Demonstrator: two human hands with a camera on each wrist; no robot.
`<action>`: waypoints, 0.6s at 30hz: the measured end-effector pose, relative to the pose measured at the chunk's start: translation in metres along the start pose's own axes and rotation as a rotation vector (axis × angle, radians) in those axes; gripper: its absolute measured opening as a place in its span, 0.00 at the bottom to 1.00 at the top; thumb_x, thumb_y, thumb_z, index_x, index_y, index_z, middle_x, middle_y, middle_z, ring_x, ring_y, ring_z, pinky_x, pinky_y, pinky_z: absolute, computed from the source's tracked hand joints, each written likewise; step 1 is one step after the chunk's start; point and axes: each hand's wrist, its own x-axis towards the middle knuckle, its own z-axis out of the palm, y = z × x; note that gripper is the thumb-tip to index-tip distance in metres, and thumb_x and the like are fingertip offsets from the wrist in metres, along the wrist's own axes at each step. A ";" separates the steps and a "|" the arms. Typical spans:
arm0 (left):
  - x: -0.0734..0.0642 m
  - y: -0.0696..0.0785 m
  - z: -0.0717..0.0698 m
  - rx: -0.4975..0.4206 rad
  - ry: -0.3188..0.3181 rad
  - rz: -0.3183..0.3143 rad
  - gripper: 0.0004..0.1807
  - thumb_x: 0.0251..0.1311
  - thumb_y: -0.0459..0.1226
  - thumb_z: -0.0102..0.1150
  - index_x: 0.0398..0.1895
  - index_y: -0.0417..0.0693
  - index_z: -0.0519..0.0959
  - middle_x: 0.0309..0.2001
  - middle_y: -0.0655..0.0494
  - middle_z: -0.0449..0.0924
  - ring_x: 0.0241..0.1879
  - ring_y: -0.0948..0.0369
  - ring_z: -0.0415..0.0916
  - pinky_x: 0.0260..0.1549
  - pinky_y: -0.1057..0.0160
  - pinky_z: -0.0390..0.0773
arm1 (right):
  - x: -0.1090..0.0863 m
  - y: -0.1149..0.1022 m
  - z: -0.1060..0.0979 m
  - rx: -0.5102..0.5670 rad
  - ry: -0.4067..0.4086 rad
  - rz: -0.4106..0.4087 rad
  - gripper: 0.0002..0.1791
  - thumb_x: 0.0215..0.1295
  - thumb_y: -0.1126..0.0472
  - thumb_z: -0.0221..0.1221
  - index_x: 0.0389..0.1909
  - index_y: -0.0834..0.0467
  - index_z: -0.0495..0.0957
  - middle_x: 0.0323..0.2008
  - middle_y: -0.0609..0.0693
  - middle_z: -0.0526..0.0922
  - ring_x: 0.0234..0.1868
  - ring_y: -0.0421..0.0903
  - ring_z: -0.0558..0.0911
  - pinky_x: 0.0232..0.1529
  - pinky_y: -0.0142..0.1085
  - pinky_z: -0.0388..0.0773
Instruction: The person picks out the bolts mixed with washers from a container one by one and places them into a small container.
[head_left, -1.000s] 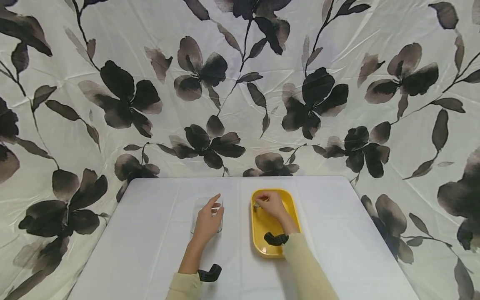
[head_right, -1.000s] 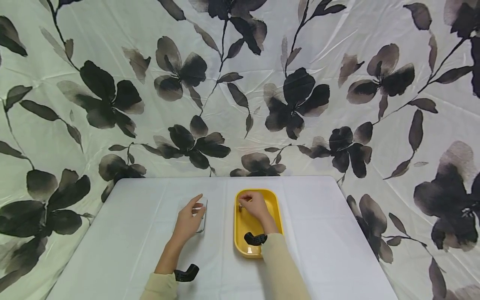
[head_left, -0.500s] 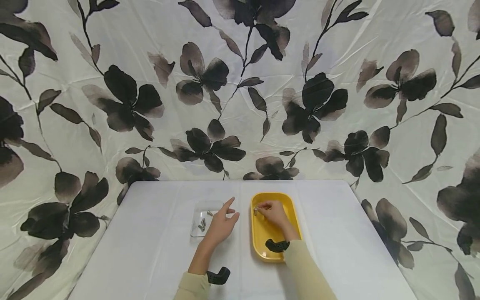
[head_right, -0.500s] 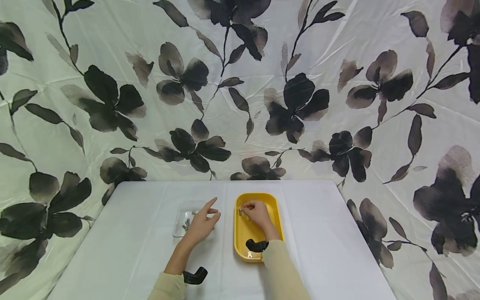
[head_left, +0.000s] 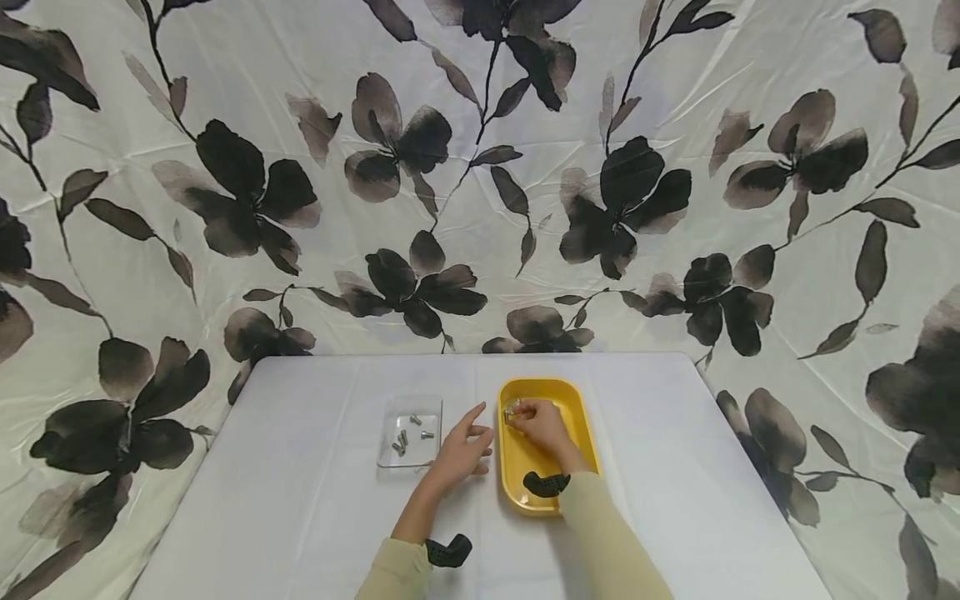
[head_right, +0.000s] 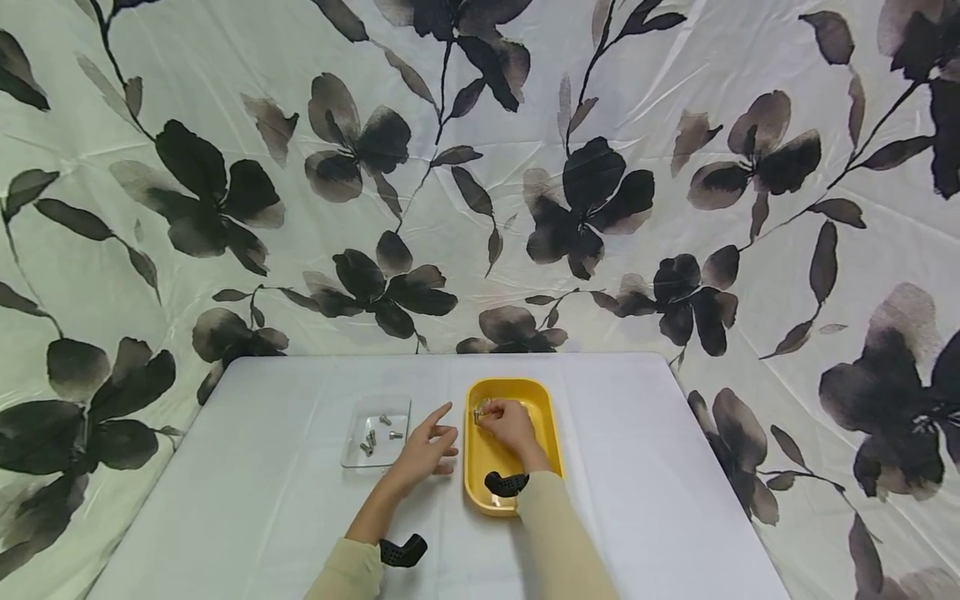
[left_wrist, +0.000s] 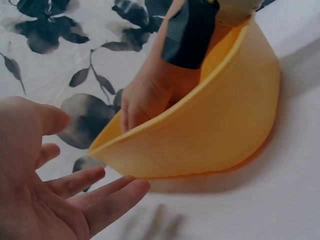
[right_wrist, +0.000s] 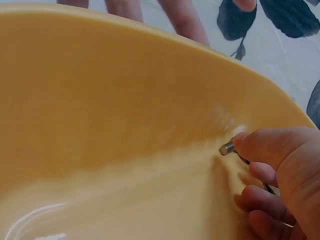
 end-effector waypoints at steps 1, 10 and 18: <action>0.000 -0.002 0.001 -0.016 0.002 -0.002 0.32 0.70 0.45 0.52 0.76 0.60 0.56 0.56 0.45 0.74 0.45 0.50 0.78 0.32 0.53 0.85 | 0.000 0.000 0.001 -0.004 0.004 -0.002 0.08 0.59 0.62 0.68 0.38 0.61 0.84 0.27 0.49 0.81 0.24 0.43 0.77 0.26 0.33 0.79; 0.002 -0.015 0.011 -0.104 -0.017 -0.046 0.34 0.67 0.42 0.55 0.75 0.59 0.57 0.55 0.44 0.74 0.41 0.55 0.79 0.30 0.55 0.85 | 0.000 0.000 0.005 -0.090 0.026 0.048 0.14 0.54 0.54 0.72 0.37 0.56 0.84 0.28 0.47 0.80 0.28 0.44 0.77 0.30 0.33 0.77; 0.002 -0.015 0.017 -0.167 -0.071 -0.023 0.36 0.68 0.40 0.56 0.76 0.57 0.55 0.58 0.37 0.70 0.45 0.47 0.80 0.29 0.53 0.85 | 0.003 -0.004 0.007 -0.205 0.081 0.072 0.12 0.54 0.49 0.71 0.34 0.52 0.85 0.26 0.44 0.81 0.27 0.43 0.76 0.30 0.35 0.75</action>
